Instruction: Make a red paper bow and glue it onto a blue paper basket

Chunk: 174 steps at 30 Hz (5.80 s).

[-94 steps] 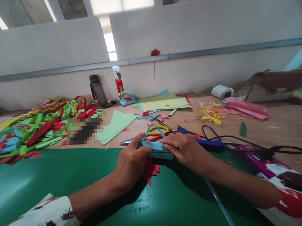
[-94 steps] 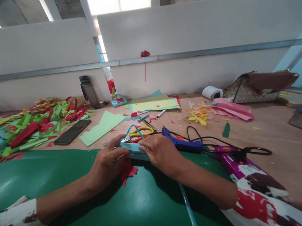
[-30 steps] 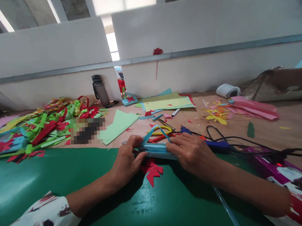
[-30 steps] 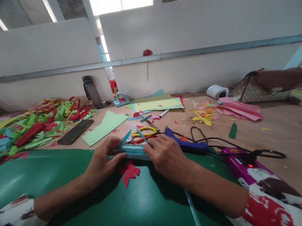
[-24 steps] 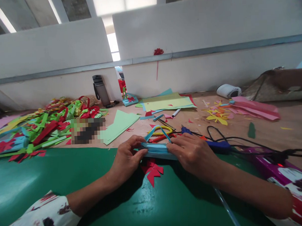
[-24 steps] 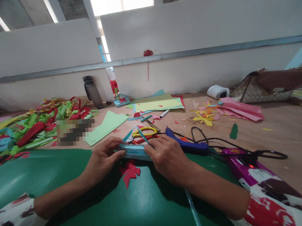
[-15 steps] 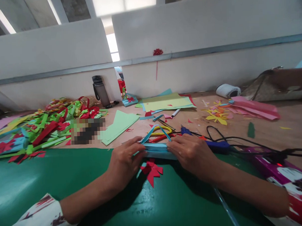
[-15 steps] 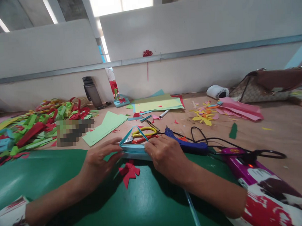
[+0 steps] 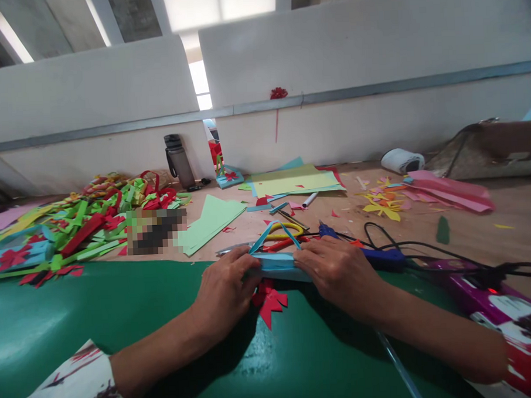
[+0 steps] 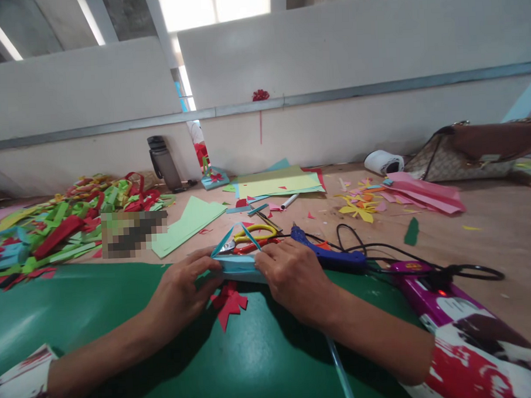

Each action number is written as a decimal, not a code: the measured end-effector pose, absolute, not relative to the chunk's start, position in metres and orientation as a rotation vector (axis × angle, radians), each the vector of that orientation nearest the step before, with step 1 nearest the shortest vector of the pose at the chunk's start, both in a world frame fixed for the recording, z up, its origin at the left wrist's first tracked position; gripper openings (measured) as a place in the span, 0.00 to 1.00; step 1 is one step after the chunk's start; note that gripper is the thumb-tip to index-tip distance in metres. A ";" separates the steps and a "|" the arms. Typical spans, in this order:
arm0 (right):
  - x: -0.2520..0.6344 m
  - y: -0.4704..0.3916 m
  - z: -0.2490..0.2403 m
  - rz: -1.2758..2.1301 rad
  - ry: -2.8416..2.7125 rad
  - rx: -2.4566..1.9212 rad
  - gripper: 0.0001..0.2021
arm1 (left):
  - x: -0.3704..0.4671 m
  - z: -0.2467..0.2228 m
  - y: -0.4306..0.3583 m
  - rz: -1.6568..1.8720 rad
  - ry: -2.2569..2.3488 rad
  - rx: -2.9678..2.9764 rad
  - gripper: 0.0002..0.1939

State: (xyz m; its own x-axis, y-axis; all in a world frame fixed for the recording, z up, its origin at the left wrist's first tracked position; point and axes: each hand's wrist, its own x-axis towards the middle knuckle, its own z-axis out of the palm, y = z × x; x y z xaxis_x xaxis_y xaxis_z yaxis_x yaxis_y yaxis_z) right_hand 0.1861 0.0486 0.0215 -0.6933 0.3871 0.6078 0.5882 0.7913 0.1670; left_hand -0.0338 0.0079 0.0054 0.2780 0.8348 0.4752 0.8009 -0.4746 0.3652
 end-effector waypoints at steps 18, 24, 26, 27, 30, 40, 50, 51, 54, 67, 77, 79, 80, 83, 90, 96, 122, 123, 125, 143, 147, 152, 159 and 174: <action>0.185 0.047 0.023 -0.491 -2.424 -0.745 0.13 | -0.014 0.002 0.010 0.950 1.511 2.667 0.07; 0.185 0.045 0.023 -0.498 -2.434 -0.752 0.13 | -0.009 -0.001 0.014 1.039 1.457 2.750 0.09; 0.185 0.045 0.024 -0.495 -2.447 -0.750 0.13 | -0.006 0.000 0.015 1.047 1.443 2.736 0.09; 0.185 0.045 0.023 -0.491 -2.456 -0.747 0.13 | -0.005 0.001 0.015 1.051 1.432 2.723 0.08; 0.185 0.045 0.023 -0.458 -2.471 -0.733 0.12 | -0.004 0.001 0.016 1.074 1.397 2.653 0.08; 0.188 0.044 0.026 -0.331 -2.457 -0.727 0.18 | -0.006 0.002 0.016 1.047 1.371 2.540 0.09; 0.185 0.033 0.028 -0.181 -2.683 -0.942 0.25 | -0.004 0.000 0.016 1.075 1.375 2.568 0.09; 0.185 0.033 0.028 -0.163 -2.702 -0.982 0.24 | -0.004 0.000 0.016 1.068 1.384 2.574 0.09; 0.183 0.032 0.027 -0.163 -2.693 -1.076 0.18 | -0.004 0.001 0.015 1.054 1.402 2.586 0.09; 0.188 0.040 0.023 -0.335 -2.580 -0.949 0.09 | -0.007 0.001 0.015 1.175 1.336 2.623 0.09; 0.191 0.047 0.020 -0.273 -2.596 -0.893 0.10 | -0.010 -0.007 0.021 1.197 1.251 2.631 0.17; 0.192 0.048 0.018 -0.282 -2.589 -0.879 0.10 | -0.010 -0.006 0.021 1.171 1.240 2.660 0.16; 0.192 0.049 0.018 -0.281 -2.587 -0.875 0.10 | -0.010 -0.005 0.021 1.163 1.242 2.674 0.15; 0.192 0.049 0.017 -0.294 -2.566 -0.885 0.09 | -0.010 -0.004 0.020 1.163 1.245 2.712 0.15; 0.192 0.047 0.019 -0.407 -2.531 -0.908 0.06 | -0.013 -0.007 0.023 1.161 1.225 2.731 0.14; 0.191 0.048 0.020 -0.415 -2.469 -0.898 0.04 | -0.015 -0.009 0.026 1.164 1.213 2.733 0.15; 0.194 0.051 0.014 -0.383 -2.418 -0.660 0.15 | -0.017 -0.009 0.026 1.146 1.159 2.524 0.13; 0.194 0.051 0.014 -0.393 -2.411 -0.648 0.15 | -0.017 -0.008 0.026 1.146 1.162 2.526 0.13; 0.194 0.050 0.015 -0.421 -2.408 -0.628 0.15 | -0.017 -0.008 0.026 1.138 1.164 2.534 0.13; 0.191 0.045 0.015 -0.671 -2.395 -0.570 0.16 | -0.039 0.025 0.022 1.251 1.344 1.920 0.08; 0.191 0.046 0.014 -0.639 -2.400 -0.576 0.15 | -0.037 0.027 0.019 1.053 1.353 1.892 0.12; 0.192 0.046 0.014 -0.639 -2.417 -0.582 0.14 | -0.033 0.024 0.016 1.030 1.301 1.925 0.13; 0.191 0.046 0.014 -0.616 -2.416 -0.600 0.14 | -0.027 0.024 0.018 0.968 1.321 1.744 0.12; 0.191 0.046 0.015 -0.633 -2.385 -0.584 0.16 | -0.042 0.049 0.037 0.952 1.239 1.613 0.21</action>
